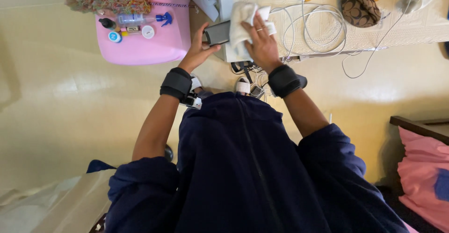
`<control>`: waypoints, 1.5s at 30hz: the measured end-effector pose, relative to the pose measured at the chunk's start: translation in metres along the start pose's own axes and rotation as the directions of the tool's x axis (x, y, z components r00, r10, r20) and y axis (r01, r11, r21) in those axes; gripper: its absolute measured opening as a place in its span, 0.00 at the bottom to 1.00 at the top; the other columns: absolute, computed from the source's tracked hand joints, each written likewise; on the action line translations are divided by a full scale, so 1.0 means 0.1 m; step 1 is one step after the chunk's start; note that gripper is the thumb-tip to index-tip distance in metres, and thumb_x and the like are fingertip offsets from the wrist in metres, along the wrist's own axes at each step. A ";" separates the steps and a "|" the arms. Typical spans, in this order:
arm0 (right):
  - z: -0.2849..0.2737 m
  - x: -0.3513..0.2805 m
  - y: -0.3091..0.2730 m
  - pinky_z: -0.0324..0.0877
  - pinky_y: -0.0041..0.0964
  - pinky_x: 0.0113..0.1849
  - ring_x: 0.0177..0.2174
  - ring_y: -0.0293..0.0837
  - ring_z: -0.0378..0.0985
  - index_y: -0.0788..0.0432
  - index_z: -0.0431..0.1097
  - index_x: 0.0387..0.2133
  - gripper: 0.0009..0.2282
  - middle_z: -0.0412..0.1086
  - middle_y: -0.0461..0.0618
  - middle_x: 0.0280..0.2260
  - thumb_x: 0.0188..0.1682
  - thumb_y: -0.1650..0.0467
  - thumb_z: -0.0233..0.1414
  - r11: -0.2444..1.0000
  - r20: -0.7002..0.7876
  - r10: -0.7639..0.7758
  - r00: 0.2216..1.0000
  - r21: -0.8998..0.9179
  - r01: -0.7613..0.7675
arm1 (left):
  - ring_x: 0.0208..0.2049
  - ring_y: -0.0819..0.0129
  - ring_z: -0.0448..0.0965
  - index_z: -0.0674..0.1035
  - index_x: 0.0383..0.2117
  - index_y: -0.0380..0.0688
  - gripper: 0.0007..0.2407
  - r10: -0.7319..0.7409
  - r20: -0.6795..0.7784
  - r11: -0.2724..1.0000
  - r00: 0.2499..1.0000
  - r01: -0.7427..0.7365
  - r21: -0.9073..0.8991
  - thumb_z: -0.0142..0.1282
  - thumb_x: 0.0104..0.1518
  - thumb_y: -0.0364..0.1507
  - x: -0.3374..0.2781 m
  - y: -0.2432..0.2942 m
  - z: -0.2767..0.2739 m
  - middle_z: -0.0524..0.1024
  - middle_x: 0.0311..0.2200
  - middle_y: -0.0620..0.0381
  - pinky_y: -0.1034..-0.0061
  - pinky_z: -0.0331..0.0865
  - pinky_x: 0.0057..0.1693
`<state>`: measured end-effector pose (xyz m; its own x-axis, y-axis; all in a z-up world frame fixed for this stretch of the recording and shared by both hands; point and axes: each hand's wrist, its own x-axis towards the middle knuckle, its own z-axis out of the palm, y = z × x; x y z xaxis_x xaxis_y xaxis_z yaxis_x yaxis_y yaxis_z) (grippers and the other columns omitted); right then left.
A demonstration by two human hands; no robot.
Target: The person cleans various small items on a glass table using a white cloth. They wipe a gold watch, a smartphone, a yellow sponge, a small pouch, and a black remote control, handling each object individually before placing it back on the table.
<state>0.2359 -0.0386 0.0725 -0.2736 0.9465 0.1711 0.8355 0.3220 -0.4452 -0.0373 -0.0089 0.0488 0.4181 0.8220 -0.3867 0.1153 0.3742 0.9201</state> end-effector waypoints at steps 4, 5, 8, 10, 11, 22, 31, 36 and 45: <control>0.17 -0.10 0.55 0.73 0.53 0.54 0.61 0.56 0.67 0.51 0.63 0.63 0.25 0.60 0.67 0.65 0.51 0.76 0.57 0.999 -0.122 0.036 0.992 0.024 -0.034 | 0.46 0.58 0.80 0.63 0.62 0.36 0.32 0.263 -0.109 0.903 0.959 -0.205 0.378 0.69 0.56 0.35 0.05 -0.10 0.05 0.69 0.55 0.38 0.67 0.78 0.49; 0.21 -0.12 0.72 0.74 0.52 0.54 0.59 0.56 0.70 0.56 0.61 0.64 0.23 0.64 0.64 0.61 0.54 0.76 0.54 0.969 -0.246 0.198 0.949 0.195 -0.152 | 0.43 0.60 0.81 0.63 0.61 0.36 0.32 0.224 -0.102 0.887 0.969 -0.159 0.433 0.68 0.56 0.38 0.01 -0.05 0.10 0.70 0.54 0.38 0.70 0.78 0.48; 0.04 -0.13 0.78 0.75 0.51 0.53 0.53 0.56 0.74 0.62 0.60 0.63 0.21 0.69 0.60 0.54 0.55 0.78 0.51 0.899 -0.375 0.364 0.853 0.379 -0.217 | 0.39 0.63 0.84 0.63 0.62 0.37 0.32 0.102 -0.126 0.896 0.987 -0.036 0.443 0.64 0.58 0.44 -0.06 -0.01 0.17 0.75 0.49 0.38 0.73 0.76 0.47; -0.11 -0.15 0.63 0.74 0.52 0.52 0.51 0.55 0.76 0.63 0.62 0.61 0.21 0.69 0.59 0.52 0.54 0.79 0.50 0.900 -0.416 0.372 0.830 0.379 -0.214 | 0.38 0.64 0.85 0.63 0.64 0.39 0.33 0.012 -0.135 0.918 0.991 0.042 0.393 0.60 0.59 0.47 -0.05 -0.10 0.24 0.80 0.44 0.38 0.74 0.76 0.47; -0.14 -0.15 0.53 0.73 0.53 0.51 0.50 0.56 0.74 0.63 0.62 0.61 0.22 0.69 0.61 0.51 0.52 0.79 0.52 0.929 -0.385 0.295 0.874 0.330 -0.168 | 0.41 0.60 0.83 0.65 0.65 0.39 0.32 0.061 -0.128 0.864 0.990 0.012 0.504 0.61 0.61 0.47 -0.03 -0.18 0.28 0.78 0.46 0.41 0.70 0.75 0.50; 0.14 -0.20 0.54 0.71 0.55 0.58 0.55 0.55 0.73 0.62 0.60 0.62 0.20 0.67 0.61 0.53 0.55 0.80 0.48 0.783 -0.454 0.438 0.776 0.616 -0.082 | 0.45 0.43 0.78 0.68 0.59 0.35 0.36 0.377 0.160 0.408 0.912 -0.319 0.855 0.67 0.53 0.51 -0.04 0.36 0.55 0.72 0.50 0.38 0.57 0.75 0.45; 0.12 -0.28 -0.15 0.56 0.60 0.67 0.70 0.64 0.49 0.57 0.69 0.58 0.21 0.52 0.68 0.69 0.49 0.76 0.51 0.937 -0.212 0.054 0.976 0.347 0.024 | 0.21 0.73 0.77 0.72 0.60 0.40 0.40 -0.346 0.164 0.927 0.924 0.363 -0.092 0.30 0.57 0.64 -0.06 0.19 0.35 0.78 0.32 0.52 0.82 0.54 0.18; -0.24 -0.30 -0.79 0.61 0.63 0.62 0.64 0.60 0.62 0.54 0.69 0.57 0.25 0.63 0.61 0.60 0.43 0.70 0.61 0.911 -0.091 -0.261 0.961 0.305 0.277 | 0.21 0.71 0.76 0.71 0.58 0.41 0.38 -0.330 0.199 0.897 0.923 0.372 -0.240 0.29 0.62 0.64 0.03 0.06 0.25 0.78 0.33 0.53 0.83 0.53 0.19; 0.07 0.08 0.58 0.69 0.54 0.56 0.57 0.54 0.71 0.56 0.69 0.57 0.18 0.73 0.57 0.54 0.53 0.72 0.58 1.000 -0.258 0.023 0.966 0.027 -0.017 | 0.27 0.64 0.82 0.71 0.61 0.45 0.36 -0.240 0.361 0.877 0.901 0.361 -0.318 0.33 0.63 0.62 -0.15 0.26 0.26 0.81 0.35 0.47 0.71 0.67 0.25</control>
<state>0.2792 -0.0121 0.0421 -0.1222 0.9163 0.3814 0.8270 0.3065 -0.4713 -0.0173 -0.0223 0.0804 0.6746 0.4957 -0.5470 -0.0345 0.7613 0.6475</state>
